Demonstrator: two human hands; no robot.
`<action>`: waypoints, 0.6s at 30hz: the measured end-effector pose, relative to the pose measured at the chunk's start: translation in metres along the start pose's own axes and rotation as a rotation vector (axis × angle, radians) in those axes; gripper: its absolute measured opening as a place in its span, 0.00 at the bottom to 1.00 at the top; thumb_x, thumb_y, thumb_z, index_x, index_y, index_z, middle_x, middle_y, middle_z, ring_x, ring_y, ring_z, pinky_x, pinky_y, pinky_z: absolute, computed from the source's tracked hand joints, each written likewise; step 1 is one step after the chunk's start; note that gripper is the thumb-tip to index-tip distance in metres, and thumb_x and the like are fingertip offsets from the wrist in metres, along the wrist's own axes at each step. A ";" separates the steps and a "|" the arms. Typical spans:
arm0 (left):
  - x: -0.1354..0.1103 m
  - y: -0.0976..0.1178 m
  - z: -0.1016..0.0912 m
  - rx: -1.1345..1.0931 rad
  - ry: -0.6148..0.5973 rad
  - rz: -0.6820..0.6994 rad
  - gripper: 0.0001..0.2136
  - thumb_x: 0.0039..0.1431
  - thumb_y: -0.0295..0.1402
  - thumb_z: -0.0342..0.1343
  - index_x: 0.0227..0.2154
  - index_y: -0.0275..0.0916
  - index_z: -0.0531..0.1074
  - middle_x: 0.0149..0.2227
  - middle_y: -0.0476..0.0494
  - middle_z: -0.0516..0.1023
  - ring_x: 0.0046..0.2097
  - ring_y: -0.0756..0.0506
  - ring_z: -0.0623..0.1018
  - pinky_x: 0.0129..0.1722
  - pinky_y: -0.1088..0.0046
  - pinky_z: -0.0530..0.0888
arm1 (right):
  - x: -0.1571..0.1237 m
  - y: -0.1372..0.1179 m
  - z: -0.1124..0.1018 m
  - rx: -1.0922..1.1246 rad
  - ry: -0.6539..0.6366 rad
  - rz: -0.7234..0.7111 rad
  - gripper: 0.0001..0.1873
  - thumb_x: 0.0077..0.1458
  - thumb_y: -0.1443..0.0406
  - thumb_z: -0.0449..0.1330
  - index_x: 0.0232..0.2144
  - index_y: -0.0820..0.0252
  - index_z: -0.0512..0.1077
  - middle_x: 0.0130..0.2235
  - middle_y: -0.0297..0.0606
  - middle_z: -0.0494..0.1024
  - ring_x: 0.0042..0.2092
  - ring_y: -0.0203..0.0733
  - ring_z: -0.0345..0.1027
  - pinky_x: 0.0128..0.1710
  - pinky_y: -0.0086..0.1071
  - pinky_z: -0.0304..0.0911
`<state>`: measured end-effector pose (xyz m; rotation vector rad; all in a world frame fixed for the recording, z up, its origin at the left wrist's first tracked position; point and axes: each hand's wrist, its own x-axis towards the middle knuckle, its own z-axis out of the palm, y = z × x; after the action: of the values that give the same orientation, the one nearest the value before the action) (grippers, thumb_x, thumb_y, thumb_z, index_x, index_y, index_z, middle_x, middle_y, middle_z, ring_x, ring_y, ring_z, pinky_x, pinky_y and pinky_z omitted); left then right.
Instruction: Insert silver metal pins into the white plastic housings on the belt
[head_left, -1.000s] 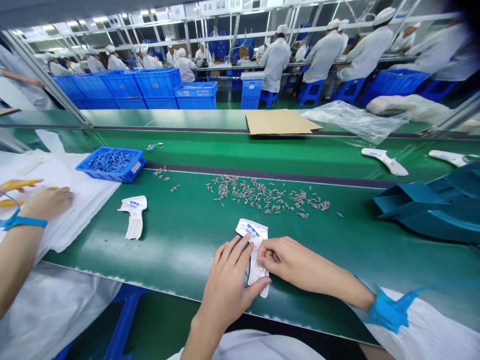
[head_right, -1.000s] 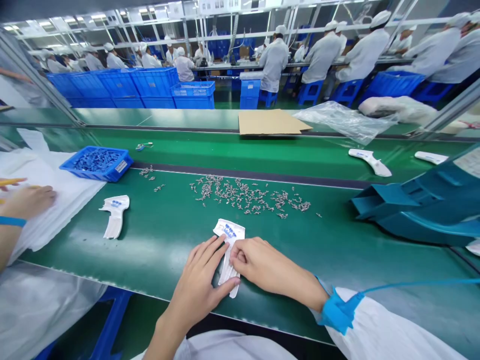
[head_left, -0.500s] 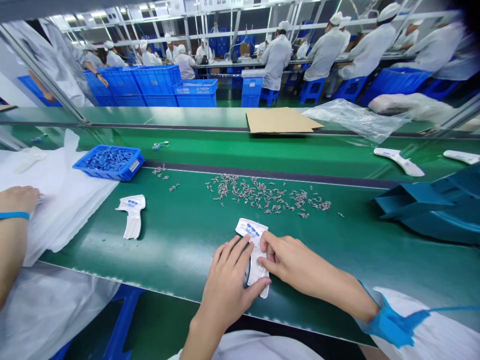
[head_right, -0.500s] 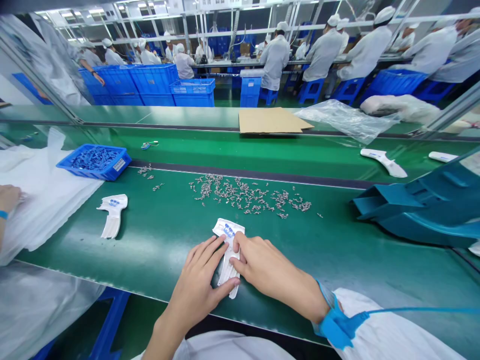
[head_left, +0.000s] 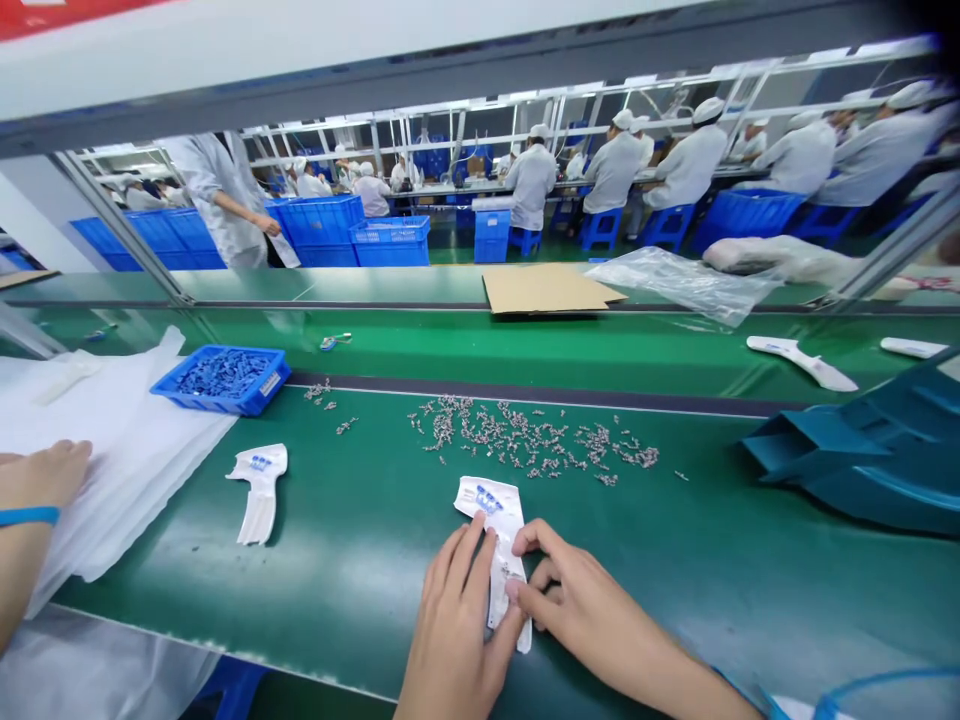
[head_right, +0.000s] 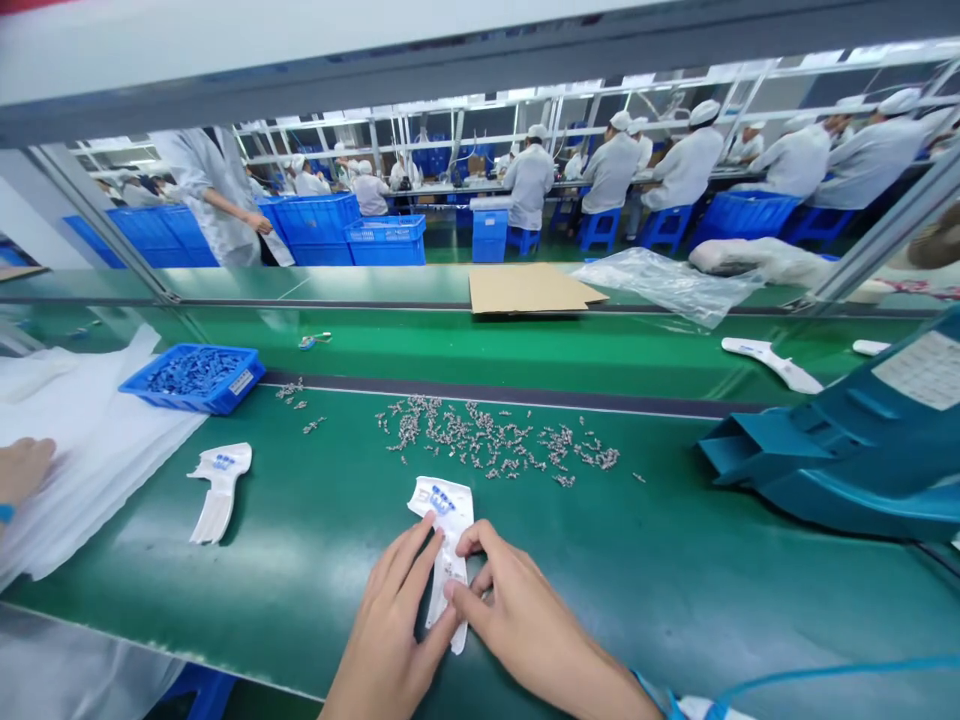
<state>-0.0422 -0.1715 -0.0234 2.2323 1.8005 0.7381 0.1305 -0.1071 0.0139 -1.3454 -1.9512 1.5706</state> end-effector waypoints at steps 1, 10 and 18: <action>0.001 0.000 -0.002 -0.013 0.001 0.005 0.27 0.68 0.36 0.49 0.67 0.43 0.52 0.68 0.40 0.59 0.66 0.41 0.64 0.60 0.60 0.72 | 0.004 0.000 0.000 0.031 0.009 -0.011 0.08 0.62 0.59 0.55 0.41 0.53 0.61 0.27 0.28 0.72 0.30 0.40 0.72 0.32 0.31 0.64; -0.007 -0.096 -0.056 0.289 0.386 -0.325 0.20 0.67 0.37 0.45 0.60 0.41 0.64 0.66 0.35 0.62 0.67 0.33 0.60 0.62 0.44 0.64 | 0.103 0.005 -0.093 0.153 0.238 -0.105 0.11 0.59 0.59 0.58 0.38 0.60 0.70 0.31 0.38 0.80 0.31 0.41 0.75 0.29 0.32 0.69; -0.043 -0.184 -0.083 0.434 0.402 -0.467 0.23 0.65 0.44 0.43 0.56 0.38 0.68 0.59 0.34 0.72 0.61 0.31 0.71 0.58 0.48 0.70 | 0.184 0.012 -0.182 -0.124 0.499 -0.059 0.10 0.64 0.63 0.59 0.42 0.66 0.74 0.39 0.43 0.80 0.38 0.42 0.75 0.39 0.37 0.72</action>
<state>-0.2479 -0.1803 -0.0434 1.8303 2.7756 0.7913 0.1706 0.1483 0.0116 -1.5318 -1.7704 0.9742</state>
